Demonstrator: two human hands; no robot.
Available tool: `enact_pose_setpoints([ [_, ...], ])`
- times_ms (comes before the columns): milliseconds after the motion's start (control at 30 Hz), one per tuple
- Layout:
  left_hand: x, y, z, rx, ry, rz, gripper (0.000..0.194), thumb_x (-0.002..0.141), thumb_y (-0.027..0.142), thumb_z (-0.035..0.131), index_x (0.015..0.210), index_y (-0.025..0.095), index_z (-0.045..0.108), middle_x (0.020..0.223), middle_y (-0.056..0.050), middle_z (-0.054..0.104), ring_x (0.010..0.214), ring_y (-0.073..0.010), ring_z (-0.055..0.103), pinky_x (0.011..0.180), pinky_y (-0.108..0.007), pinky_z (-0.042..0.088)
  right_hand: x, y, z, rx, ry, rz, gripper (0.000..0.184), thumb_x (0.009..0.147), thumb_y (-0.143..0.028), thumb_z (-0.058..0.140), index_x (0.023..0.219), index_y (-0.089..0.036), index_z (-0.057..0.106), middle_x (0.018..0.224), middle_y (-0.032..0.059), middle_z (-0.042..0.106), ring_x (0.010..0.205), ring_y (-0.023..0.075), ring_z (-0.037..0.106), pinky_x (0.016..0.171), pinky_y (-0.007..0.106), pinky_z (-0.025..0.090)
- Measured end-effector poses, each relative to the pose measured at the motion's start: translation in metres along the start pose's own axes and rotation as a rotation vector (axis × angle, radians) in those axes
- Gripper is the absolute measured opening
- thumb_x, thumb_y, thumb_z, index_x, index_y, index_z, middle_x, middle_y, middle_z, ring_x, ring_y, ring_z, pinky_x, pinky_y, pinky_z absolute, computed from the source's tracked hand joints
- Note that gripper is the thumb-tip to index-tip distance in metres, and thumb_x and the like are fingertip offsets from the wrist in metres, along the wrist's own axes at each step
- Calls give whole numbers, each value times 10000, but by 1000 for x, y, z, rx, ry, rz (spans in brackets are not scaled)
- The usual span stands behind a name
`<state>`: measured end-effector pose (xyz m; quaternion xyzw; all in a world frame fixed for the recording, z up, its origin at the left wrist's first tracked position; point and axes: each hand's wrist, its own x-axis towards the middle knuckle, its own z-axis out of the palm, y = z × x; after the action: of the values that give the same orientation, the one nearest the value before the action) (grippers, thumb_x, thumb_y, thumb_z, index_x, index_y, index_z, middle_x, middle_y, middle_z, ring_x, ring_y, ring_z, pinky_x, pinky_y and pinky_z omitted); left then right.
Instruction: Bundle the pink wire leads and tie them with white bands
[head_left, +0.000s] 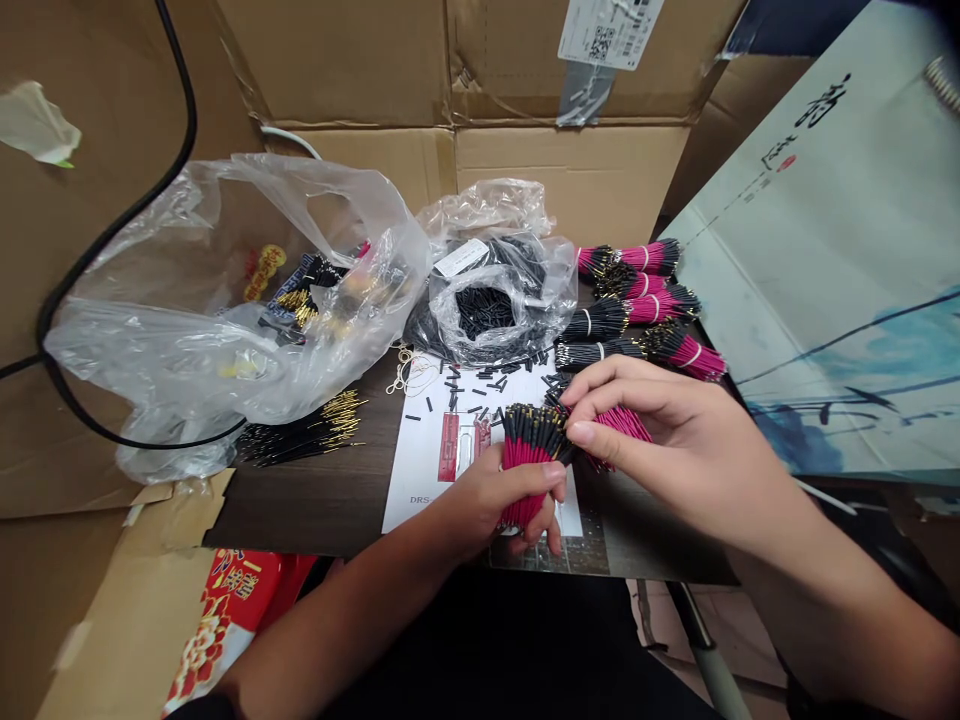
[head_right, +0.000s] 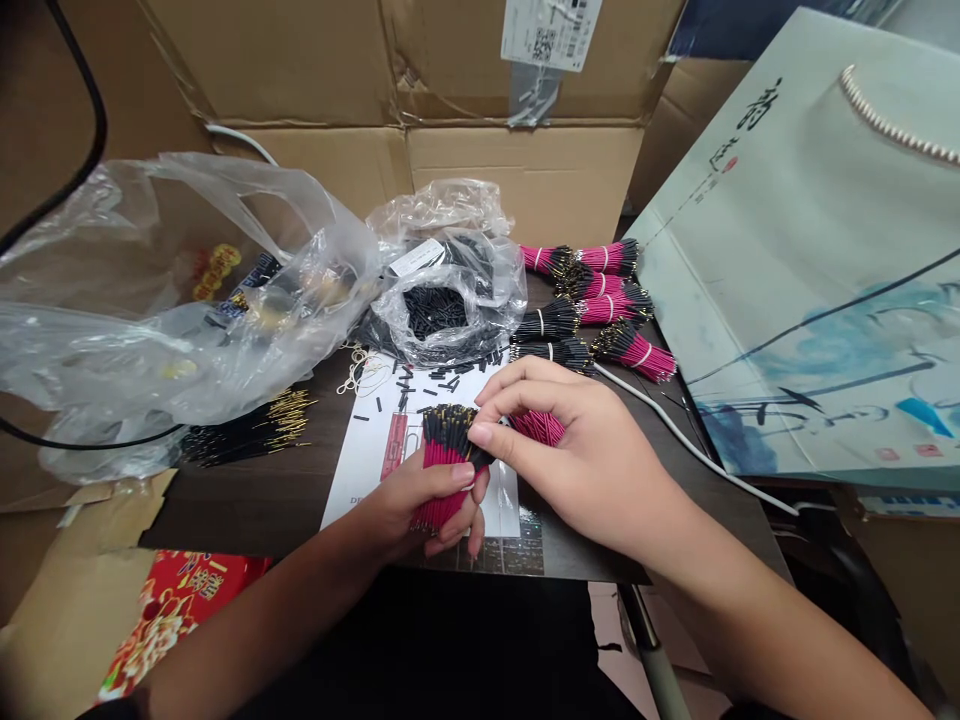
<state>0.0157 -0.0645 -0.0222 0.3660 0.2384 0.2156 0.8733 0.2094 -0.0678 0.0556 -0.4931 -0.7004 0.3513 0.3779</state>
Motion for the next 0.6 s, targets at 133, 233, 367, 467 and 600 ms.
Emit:
enact_pose_setpoints([
  [133, 1, 0, 2, 81, 61, 44, 330, 884, 444, 625, 733, 159, 558, 445, 60, 500, 354, -81, 437, 601, -315, 545, 2, 1, 1, -19, -47, 12, 136, 911, -318, 661, 823, -220, 698, 1030, 42, 693, 945, 185, 656, 852, 337, 528],
  [233, 1, -2, 2, 146, 100, 53, 399, 896, 461, 616, 648, 160, 533, 444, 55, 476, 377, -82, 454, 622, -311, 546, 2, 0, 4, -183, 30, -62, 96, 914, -260, 648, 835, -216, 681, 1038, 48, 678, 945, 186, 647, 853, 349, 521],
  [367, 2, -2, 3, 164, 117, 62, 410, 899, 462, 615, 638, 159, 524, 450, 51, 477, 379, -83, 460, 611, -304, 538, -2, -2, 9, -403, 142, -256, 32, 895, -182, 658, 880, -198, 680, 1018, 67, 661, 958, 191, 633, 854, 360, 517],
  [467, 2, 0, 5, 89, 95, 63, 339, 895, 445, 622, 728, 160, 545, 450, 61, 497, 358, -80, 450, 609, -306, 545, -6, 1, 11, -505, 209, -343, 62, 868, -159, 686, 921, -185, 708, 1012, 82, 672, 942, 197, 633, 841, 370, 523],
  [600, 3, 1, 4, 2, 49, 61, 301, 915, 432, 588, 787, 161, 559, 448, 57, 519, 345, -92, 474, 616, -313, 549, -14, 10, 13, -584, 223, -488, 242, 811, -129, 732, 1052, -143, 720, 1095, 136, 690, 973, 242, 635, 858, 417, 523],
])
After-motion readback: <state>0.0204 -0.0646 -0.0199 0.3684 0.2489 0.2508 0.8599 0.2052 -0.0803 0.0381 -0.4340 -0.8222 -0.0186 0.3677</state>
